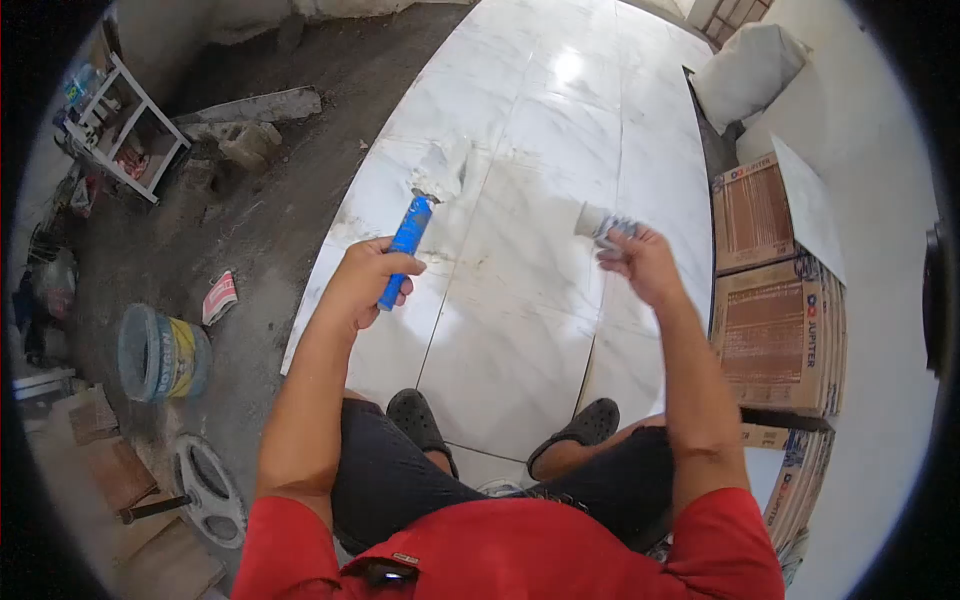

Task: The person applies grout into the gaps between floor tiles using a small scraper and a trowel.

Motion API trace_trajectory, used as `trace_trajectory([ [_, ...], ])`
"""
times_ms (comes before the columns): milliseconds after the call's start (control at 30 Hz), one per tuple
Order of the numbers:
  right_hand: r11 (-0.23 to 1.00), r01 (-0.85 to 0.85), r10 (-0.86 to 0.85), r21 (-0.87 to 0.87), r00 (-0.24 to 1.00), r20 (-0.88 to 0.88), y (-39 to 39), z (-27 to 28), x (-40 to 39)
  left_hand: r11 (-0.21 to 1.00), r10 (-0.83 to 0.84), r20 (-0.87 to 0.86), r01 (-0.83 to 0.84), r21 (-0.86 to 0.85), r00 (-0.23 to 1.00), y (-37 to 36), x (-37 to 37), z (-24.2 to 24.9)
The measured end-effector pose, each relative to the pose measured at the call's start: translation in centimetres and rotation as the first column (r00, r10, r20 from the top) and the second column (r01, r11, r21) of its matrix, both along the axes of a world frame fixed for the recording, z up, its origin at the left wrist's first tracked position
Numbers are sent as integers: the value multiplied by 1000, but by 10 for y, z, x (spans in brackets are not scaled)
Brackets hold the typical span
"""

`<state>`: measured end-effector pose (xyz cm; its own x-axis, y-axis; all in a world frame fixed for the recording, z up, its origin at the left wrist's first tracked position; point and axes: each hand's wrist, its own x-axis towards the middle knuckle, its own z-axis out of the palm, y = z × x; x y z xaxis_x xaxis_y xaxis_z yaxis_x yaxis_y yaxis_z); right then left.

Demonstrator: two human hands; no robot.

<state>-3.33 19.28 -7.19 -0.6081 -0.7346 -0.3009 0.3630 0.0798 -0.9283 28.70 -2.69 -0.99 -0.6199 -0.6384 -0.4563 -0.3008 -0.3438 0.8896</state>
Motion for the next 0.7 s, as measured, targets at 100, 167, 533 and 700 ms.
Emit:
trace_trajectory([
  [100, 998, 58, -57, 7, 997, -53, 42, 29, -14, 1000, 7, -2, -7, -10, 1000, 13, 2, 4],
  [167, 995, 100, -100, 8, 993, -61, 64, 29, -22, 999, 45, -39, -45, -14, 998, 24, 6, 5],
  [533, 992, 123, -123, 25, 992, -3, 96, 44, -52, 1000, -5, 52, 6, -26, 999, 80, -4, 8],
  [700, 976, -134, 186, 174, 927, -326, 157, -86, -70, 998, 46, 85, -50, 48, 995, 119, -4, 8],
])
